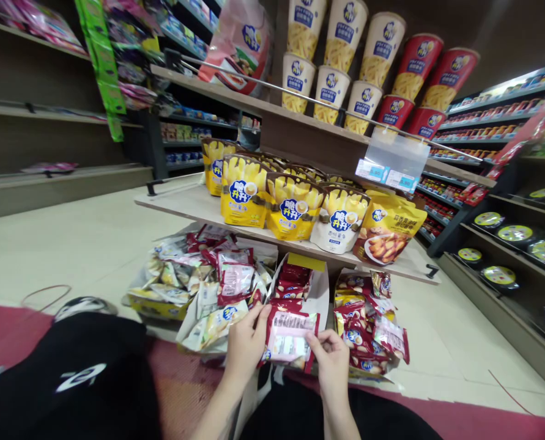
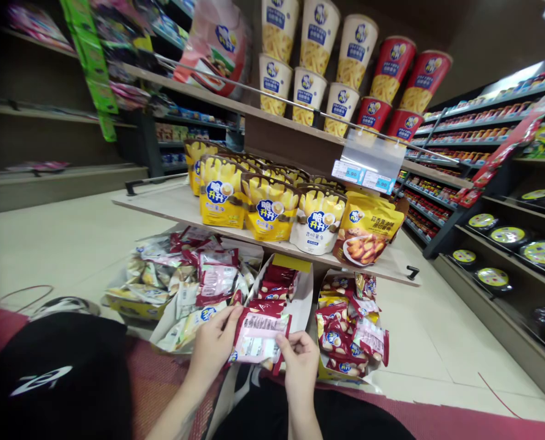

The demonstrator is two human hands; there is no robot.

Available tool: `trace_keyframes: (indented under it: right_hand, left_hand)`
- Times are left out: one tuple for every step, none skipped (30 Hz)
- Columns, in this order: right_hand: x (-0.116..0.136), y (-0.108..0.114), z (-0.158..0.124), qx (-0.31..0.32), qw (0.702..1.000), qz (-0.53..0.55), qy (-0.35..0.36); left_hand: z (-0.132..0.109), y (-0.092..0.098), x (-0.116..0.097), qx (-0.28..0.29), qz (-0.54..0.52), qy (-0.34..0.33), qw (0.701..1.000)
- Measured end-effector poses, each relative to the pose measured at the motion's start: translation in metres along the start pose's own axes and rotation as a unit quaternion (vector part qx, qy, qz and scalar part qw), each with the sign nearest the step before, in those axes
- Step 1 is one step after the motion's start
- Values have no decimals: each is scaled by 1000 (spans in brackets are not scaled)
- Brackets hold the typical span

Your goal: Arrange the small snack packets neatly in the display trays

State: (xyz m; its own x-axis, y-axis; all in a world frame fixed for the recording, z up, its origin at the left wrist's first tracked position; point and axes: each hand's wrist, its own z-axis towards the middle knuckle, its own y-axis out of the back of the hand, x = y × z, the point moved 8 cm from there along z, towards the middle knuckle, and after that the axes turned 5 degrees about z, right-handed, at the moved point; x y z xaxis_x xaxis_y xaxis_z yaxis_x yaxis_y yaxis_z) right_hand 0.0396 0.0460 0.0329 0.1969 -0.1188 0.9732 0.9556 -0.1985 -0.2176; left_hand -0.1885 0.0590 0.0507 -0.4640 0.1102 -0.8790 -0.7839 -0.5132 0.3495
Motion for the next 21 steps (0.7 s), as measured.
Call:
trace_keyframes:
  right_hand:
    - [1,0,0,0,1000,3,3]
    - [1,-1,-1,-1,1000,10,5]
    - [1,-1,-2,-4,1000,21,7]
    - [0,-2,-3,-7,999,30,9]
    - [0,-3,-4,-9,999,36,7]
    - [-2,-3,-5,-9,999,37,0]
    - [-5,-4,-6,-7,999,33,-15]
    - [-8,-6,-7,0,999,27,-41]
    - [-13,-7,-8,11,997,20,-76]
    - [-17,-9,-9,31,993,19,-115]
    - [-20,-12,-11,55,986,26,-155]
    - [-22,-15,-13,83,976,42,-195]
    - [-23,-19,-16,113,964,66,-230]
    - [-22,-23,-19,140,951,95,-259]
    - [-19,-26,-21,161,938,127,-281]
    - [-16,-27,-23,173,927,157,-295]
    - [-13,-28,-24,176,920,181,-301]
    - [-10,-27,-24,174,917,199,-299]
    - [-7,-25,-24,168,918,211,-292]
    - [-6,-23,-24,161,920,218,-284]
    - [-6,-22,-24,156,923,220,-275]
  left_hand:
    - [0,-3,1,5,-13,10,1000]
    - [1,-6,2,14,-29,20,999]
    - [1,-9,3,24,-48,29,998]
    - [2,-11,3,34,-67,38,996]
    - [2,-12,4,38,-83,49,995]
    - [1,-10,5,32,-93,60,993]
    - [0,-5,7,10,-95,71,993]
    - [-2,4,8,-30,-88,78,993]
    - [-4,15,8,-79,-73,76,991]
    - [-7,25,4,-121,-55,54,990]
    - [-10,31,-4,-140,-41,12,989]
    - [-11,32,-15,-127,-36,-45,990]
    - [-13,28,-28,-85,-43,-111,989]
    - [-15,20,-43,-20,-57,-172,983]
    - [-19,10,-56,53,-74,-221,971]
    - [-24,1,-68,124,-87,-254,955]
    - [-29,-7,-78,189,-91,-272,939]
    - [-33,-15,-86,245,-86,-280,924]
    - [-37,-20,-92,292,-75,-282,911]
    - [-41,-24,-96,331,-63,-278,900]
    - [-44,-27,-100,358,-54,-274,891]
